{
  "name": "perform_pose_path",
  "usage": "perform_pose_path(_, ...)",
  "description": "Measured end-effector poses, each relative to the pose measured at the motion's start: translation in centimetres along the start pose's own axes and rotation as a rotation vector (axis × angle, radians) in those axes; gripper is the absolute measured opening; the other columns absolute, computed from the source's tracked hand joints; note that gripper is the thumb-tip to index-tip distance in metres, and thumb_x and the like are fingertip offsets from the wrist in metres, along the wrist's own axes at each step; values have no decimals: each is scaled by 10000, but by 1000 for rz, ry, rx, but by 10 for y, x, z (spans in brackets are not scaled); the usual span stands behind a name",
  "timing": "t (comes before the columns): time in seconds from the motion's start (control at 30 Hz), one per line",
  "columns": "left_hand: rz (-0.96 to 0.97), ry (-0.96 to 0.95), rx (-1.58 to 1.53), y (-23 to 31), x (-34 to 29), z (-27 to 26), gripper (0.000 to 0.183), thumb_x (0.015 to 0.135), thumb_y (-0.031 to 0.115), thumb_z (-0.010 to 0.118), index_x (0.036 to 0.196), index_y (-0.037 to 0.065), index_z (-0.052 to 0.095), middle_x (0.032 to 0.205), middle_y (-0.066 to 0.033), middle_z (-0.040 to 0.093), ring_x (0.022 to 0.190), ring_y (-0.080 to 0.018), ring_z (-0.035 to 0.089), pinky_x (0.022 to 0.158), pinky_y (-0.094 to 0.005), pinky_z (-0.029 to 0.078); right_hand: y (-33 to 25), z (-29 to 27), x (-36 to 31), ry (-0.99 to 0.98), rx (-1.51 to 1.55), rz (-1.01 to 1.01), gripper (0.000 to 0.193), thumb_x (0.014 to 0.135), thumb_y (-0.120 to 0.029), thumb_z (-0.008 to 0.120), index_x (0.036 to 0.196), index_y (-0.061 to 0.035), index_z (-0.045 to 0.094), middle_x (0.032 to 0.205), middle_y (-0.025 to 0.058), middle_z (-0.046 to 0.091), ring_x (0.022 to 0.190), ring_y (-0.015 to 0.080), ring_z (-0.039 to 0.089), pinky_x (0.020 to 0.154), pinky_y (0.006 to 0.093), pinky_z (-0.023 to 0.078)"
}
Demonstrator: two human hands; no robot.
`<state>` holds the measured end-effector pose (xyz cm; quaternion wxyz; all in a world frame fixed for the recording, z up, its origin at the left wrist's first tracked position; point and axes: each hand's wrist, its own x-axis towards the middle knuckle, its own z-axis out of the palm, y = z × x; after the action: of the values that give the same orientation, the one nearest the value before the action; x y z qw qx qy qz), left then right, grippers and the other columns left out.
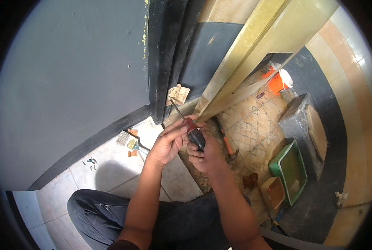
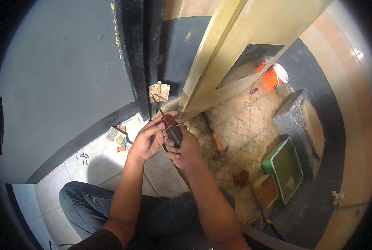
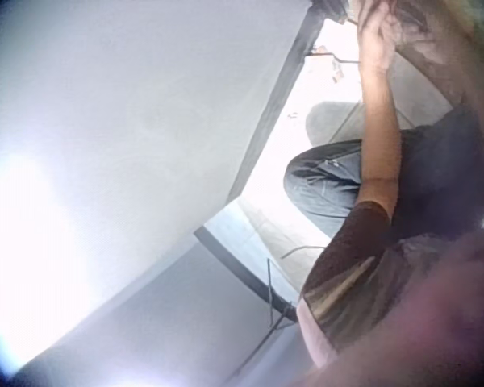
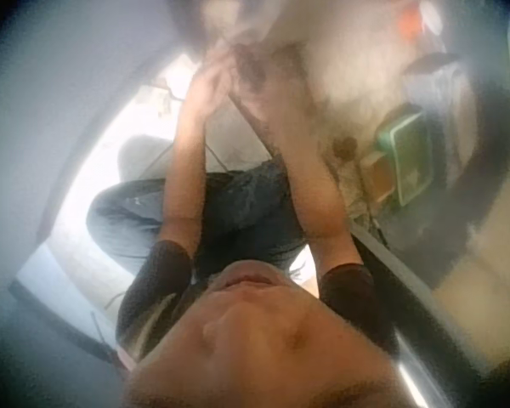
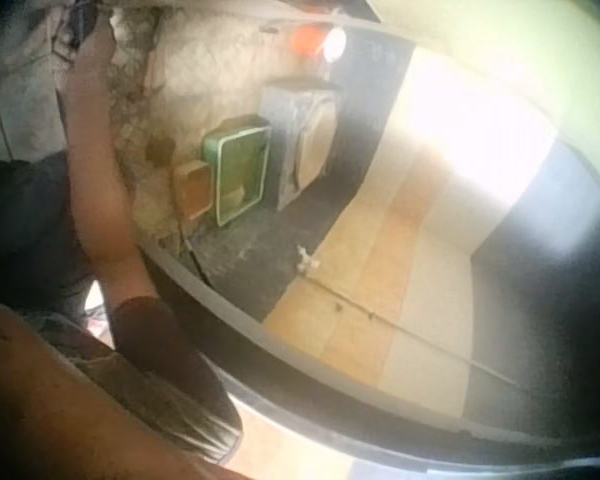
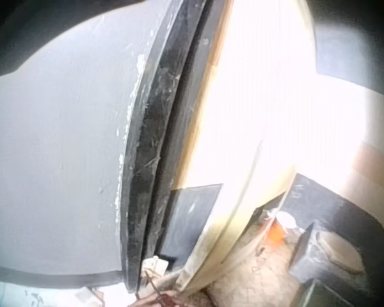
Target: The person attaches a hinge to a door frame using a screwdriver and screws.
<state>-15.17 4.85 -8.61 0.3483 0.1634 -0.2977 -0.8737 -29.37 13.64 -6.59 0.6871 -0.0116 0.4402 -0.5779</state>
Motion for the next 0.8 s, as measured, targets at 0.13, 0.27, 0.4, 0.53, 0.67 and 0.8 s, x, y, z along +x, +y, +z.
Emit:
perform_pose_path(0.13,104,108,108,-6,5,-8,204,1055,165,688,1161,-2,741,1067,-95,783,810,-85,669,746,-225,516,-12,44,-27,262,-402,-44,479,1115,-525,491,1167,-53,548,752,99,664,530,150,591,374,307,387)
perform_pose_path(0.27,121,366,375,-7,11,5,217,988,211,801,890,19,778,811,-18,749,745,-62,639,753,-225,482,20,32,-21,361,-1337,-1027,471,1115,-515,505,1182,-50,538,752,105,660,510,151,579,375,306,379)
perform_pose_path(0.4,114,373,260,-13,9,-5,310,1024,299,749,1088,-5,743,979,-54,757,882,-76,665,777,-238,496,19,42,-6,367,-656,-440,434,1110,-516,509,1220,-99,555,733,86,626,523,140,554,392,293,371)
perform_pose_path(0.53,47,33,9,-13,4,-16,409,1065,291,668,1326,-25,678,1209,-112,755,1050,-149,697,944,-295,543,1,15,-8,-33,-16,-74,440,1103,-529,513,1243,-114,553,727,72,609,539,136,556,391,275,373)
perform_pose_path(0.67,138,193,229,-11,11,-9,247,1029,239,739,1078,-1,773,978,-84,786,840,-111,691,794,-257,531,-10,44,-32,246,-789,-332,491,1096,-563,512,1237,-94,548,734,67,615,537,135,555,397,277,374)
perform_pose_path(0.8,151,395,369,-6,11,10,280,999,283,793,831,63,752,762,2,714,622,-13,532,561,-206,371,27,39,-14,316,-1320,-1100,486,1101,-555,506,1167,-77,560,717,54,606,491,133,524,394,274,361)
